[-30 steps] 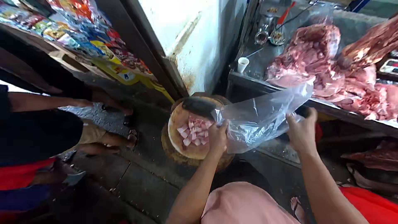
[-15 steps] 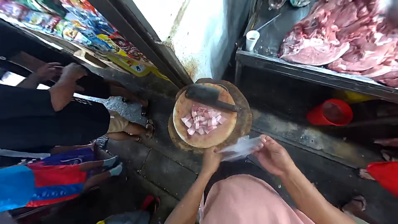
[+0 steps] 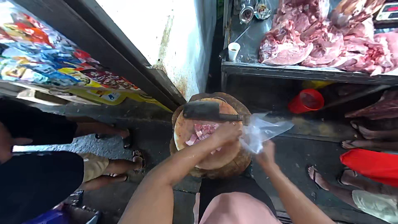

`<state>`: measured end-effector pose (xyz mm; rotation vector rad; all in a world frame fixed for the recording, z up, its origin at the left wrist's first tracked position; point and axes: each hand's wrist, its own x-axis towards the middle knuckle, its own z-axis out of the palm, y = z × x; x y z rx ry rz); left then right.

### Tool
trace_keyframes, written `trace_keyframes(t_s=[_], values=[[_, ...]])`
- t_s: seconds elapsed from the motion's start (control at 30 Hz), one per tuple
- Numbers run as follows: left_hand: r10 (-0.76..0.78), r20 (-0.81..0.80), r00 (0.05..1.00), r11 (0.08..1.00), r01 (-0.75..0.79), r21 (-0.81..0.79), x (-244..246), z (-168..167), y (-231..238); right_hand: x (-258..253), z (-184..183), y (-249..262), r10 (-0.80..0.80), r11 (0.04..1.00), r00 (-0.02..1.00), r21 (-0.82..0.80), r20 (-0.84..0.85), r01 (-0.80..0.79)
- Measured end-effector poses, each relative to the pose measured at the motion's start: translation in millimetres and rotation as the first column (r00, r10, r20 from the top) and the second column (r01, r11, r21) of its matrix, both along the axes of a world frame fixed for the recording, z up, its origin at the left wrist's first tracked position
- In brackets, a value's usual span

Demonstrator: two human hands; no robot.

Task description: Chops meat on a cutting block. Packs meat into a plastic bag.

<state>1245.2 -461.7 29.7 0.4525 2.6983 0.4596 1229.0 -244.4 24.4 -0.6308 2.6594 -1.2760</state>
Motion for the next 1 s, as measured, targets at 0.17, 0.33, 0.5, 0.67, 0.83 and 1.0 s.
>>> trace_keyframes(t_s=[0.17, 0.33, 0.5, 0.67, 0.83, 1.0], values=[[0.164, 0.010, 0.986, 0.984, -0.163, -0.070, 38, -15, -94, 34, -29, -104, 0.206, 0.840, 0.972, 0.489, 0.110, -0.233], [0.614, -0.071, 0.786, 0.787, -0.604, 0.126, 144, -54, -158, 58, -17, -158, 0.122, 0.854, 0.946, 0.454, 0.302, -0.255], [0.990, -0.103, 0.097, 0.138, -0.828, 0.544, 225, -73, -13, 95, -43, -124, 0.042, 0.978, 0.969, 0.188, 0.242, -0.089], [0.949, 0.264, -0.171, -0.314, -0.570, 0.760, 204, -76, 94, 158, -46, -91, -0.068, 0.948, 0.893, -0.251, 0.445, 0.198], [0.915, 0.370, -0.161, -0.383, -0.638, 0.668, 169, -32, 74, 132, -2, -115, -0.085, 0.755, 0.468, -0.250, 0.880, 0.606], [0.933, -0.001, 0.360, 0.320, -0.828, 0.460, 135, 56, -13, 60, 77, -120, 0.050, 0.800, 0.271, -0.201, 0.961, 0.565]])
